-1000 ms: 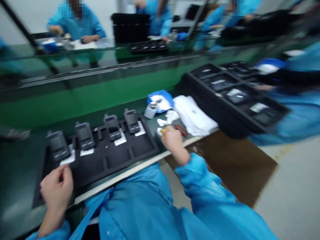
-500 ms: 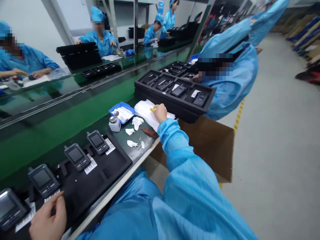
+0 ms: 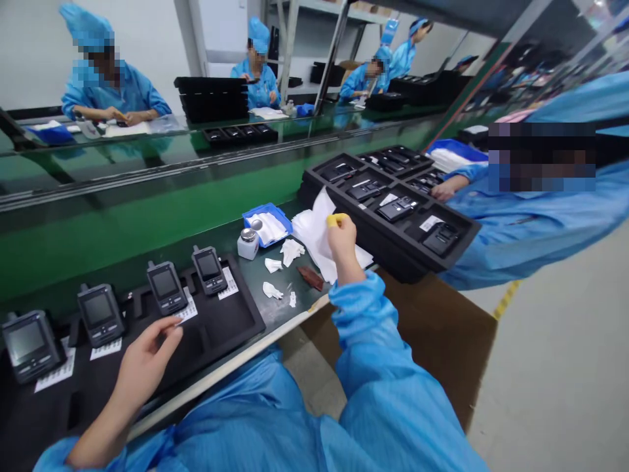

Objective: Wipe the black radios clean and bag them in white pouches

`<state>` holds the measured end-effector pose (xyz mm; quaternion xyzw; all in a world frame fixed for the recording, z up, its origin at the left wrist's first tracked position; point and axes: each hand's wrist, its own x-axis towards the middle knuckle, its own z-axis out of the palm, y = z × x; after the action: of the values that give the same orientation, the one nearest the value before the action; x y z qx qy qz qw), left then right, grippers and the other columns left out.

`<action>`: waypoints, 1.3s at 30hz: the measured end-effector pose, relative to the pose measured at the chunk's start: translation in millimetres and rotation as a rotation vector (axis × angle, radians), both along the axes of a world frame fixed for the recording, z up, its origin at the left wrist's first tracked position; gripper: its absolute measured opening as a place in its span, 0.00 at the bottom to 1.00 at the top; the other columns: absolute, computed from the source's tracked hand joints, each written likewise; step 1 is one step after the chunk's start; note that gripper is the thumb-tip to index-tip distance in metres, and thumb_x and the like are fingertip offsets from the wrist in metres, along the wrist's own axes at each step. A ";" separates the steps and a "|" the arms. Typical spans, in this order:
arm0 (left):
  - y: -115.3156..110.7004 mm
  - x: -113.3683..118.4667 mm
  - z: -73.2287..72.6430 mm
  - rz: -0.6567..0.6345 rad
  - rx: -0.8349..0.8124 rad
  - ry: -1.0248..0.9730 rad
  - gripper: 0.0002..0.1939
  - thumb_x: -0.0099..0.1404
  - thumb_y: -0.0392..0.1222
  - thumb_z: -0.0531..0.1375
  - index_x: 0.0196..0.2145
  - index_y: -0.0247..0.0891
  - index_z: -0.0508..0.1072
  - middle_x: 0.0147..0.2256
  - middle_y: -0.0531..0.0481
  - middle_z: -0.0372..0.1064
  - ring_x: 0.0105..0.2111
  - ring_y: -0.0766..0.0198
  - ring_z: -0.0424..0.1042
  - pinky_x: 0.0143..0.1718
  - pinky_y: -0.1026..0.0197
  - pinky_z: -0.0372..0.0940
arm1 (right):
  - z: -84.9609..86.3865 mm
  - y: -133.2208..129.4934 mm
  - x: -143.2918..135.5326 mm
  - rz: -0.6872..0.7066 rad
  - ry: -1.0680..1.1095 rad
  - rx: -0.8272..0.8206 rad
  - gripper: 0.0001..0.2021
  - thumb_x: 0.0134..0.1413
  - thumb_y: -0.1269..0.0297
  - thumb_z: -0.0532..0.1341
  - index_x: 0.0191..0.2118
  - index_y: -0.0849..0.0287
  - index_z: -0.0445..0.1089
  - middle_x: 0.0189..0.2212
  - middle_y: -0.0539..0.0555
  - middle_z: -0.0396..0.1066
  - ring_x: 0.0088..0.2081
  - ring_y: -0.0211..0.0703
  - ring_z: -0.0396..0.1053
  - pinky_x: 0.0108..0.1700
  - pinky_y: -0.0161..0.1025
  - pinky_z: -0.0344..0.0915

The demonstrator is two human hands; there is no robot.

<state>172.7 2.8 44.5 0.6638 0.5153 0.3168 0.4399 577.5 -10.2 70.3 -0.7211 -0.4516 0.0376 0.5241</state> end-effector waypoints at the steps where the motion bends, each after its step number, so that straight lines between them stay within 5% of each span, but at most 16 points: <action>1: 0.1 11.2 5.7 -0.016 -0.119 -0.132 0.22 0.50 0.56 0.64 0.39 0.39 0.75 0.32 0.49 0.74 0.36 0.57 0.74 0.42 0.56 0.66 | 1.1 -2.1 -25.5 -0.007 -0.019 0.010 0.12 0.63 0.59 0.50 0.36 0.57 0.67 0.33 0.51 0.68 0.34 0.38 0.64 0.38 0.38 0.65; 4: -0.2 44.0 20.0 -0.105 -0.428 -0.594 0.36 0.42 0.57 0.71 0.47 0.40 0.71 0.49 0.42 0.72 0.50 0.53 0.71 0.51 0.53 0.64 | -6.7 -17.0 -122.3 0.155 -0.114 -0.024 0.06 0.54 0.61 0.58 0.31 0.57 0.66 0.30 0.51 0.67 0.33 0.40 0.64 0.36 0.39 0.62; 6: -0.2 57.3 23.0 -0.099 -0.519 -0.788 0.37 0.40 0.57 0.72 0.46 0.38 0.72 0.50 0.40 0.72 0.50 0.51 0.71 0.51 0.52 0.65 | -15.3 -31.7 -184.1 0.359 -0.395 -0.100 0.08 0.57 0.63 0.54 0.31 0.59 0.67 0.30 0.55 0.67 0.34 0.43 0.65 0.36 0.40 0.63; 9: 1.2 54.5 15.7 0.174 -0.508 -0.859 0.32 0.40 0.56 0.73 0.40 0.35 0.75 0.41 0.42 0.76 0.42 0.52 0.75 0.48 0.53 0.67 | -17.5 -41.1 -237.7 0.606 -0.583 -0.292 0.10 0.59 0.65 0.53 0.35 0.61 0.70 0.32 0.58 0.70 0.32 0.44 0.67 0.34 0.39 0.65; 12: 3.8 32.0 2.6 0.369 -0.492 -0.754 0.29 0.40 0.57 0.72 0.35 0.34 0.76 0.35 0.45 0.78 0.34 0.57 0.76 0.41 0.55 0.69 | 1.0 -14.1 -238.6 0.729 -0.535 -0.435 0.14 0.59 0.58 0.55 0.43 0.60 0.71 0.37 0.58 0.72 0.36 0.45 0.69 0.38 0.40 0.67; 16: 2.9 11.5 -5.8 0.342 -0.522 -0.637 0.24 0.36 0.50 0.75 0.29 0.33 0.77 0.29 0.47 0.77 0.29 0.62 0.74 0.35 0.61 0.67 | 25.1 70.3 -212.7 0.399 -0.527 -0.510 0.19 0.61 0.62 0.54 0.53 0.64 0.69 0.48 0.66 0.70 0.52 0.56 0.66 0.54 0.49 0.61; 18: 1.2 12.4 -5.2 0.315 -0.539 -0.619 0.21 0.37 0.48 0.74 0.27 0.32 0.78 0.27 0.47 0.77 0.27 0.62 0.73 0.32 0.62 0.66 | 24.0 111.4 -208.1 0.416 -0.419 -0.609 0.21 0.59 0.65 0.56 0.57 0.66 0.66 0.52 0.67 0.68 0.56 0.57 0.63 0.58 0.49 0.57; 23: 1.3 18.6 -3.4 0.271 -0.569 -0.604 0.18 0.44 0.51 0.71 0.23 0.32 0.76 0.23 0.48 0.74 0.23 0.65 0.70 0.27 0.63 0.64 | 9.2 147.9 -211.6 0.555 -0.116 -0.840 0.09 0.51 0.75 0.59 0.37 0.65 0.76 0.35 0.58 0.77 0.36 0.44 0.73 0.41 0.38 0.67; 28: 3.8 9.8 -4.6 0.259 -0.547 -0.548 0.16 0.42 0.46 0.72 0.24 0.33 0.76 0.21 0.50 0.72 0.21 0.65 0.68 0.23 0.64 0.61 | 28.5 111.2 -202.0 0.409 0.148 -0.561 0.06 0.45 0.76 0.63 0.28 0.61 0.77 0.30 0.53 0.77 0.34 0.42 0.71 0.43 0.40 0.67; 33: 8.2 9.6 -1.1 0.226 -0.507 -0.507 0.14 0.45 0.47 0.71 0.20 0.35 0.74 0.19 0.52 0.70 0.20 0.66 0.67 0.23 0.64 0.60 | 68.3 72.2 -192.3 0.254 0.277 0.054 0.05 0.43 0.70 0.67 0.28 0.53 0.79 0.27 0.49 0.76 0.34 0.40 0.71 0.42 0.43 0.64; 36: 9.3 12.3 4.6 0.215 -0.470 -0.485 0.12 0.40 0.43 0.72 0.21 0.35 0.75 0.21 0.52 0.73 0.22 0.65 0.69 0.24 0.64 0.62 | 83.2 63.0 -190.7 0.285 0.308 0.353 0.03 0.42 0.67 0.69 0.25 0.50 0.78 0.23 0.45 0.74 0.32 0.39 0.71 0.41 0.44 0.63; 39: 8.7 13.1 10.5 0.223 -0.419 -0.449 0.12 0.42 0.46 0.70 0.21 0.35 0.76 0.22 0.50 0.74 0.23 0.64 0.69 0.24 0.64 0.61 | 87.1 59.7 -195.5 0.394 0.392 0.488 0.01 0.45 0.67 0.68 0.26 0.56 0.77 0.23 0.46 0.72 0.31 0.37 0.71 0.42 0.44 0.65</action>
<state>185.8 11.5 55.0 0.4121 0.5289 0.3882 0.6322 382.0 49.5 157.5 -0.4531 -0.4686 0.1665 0.7398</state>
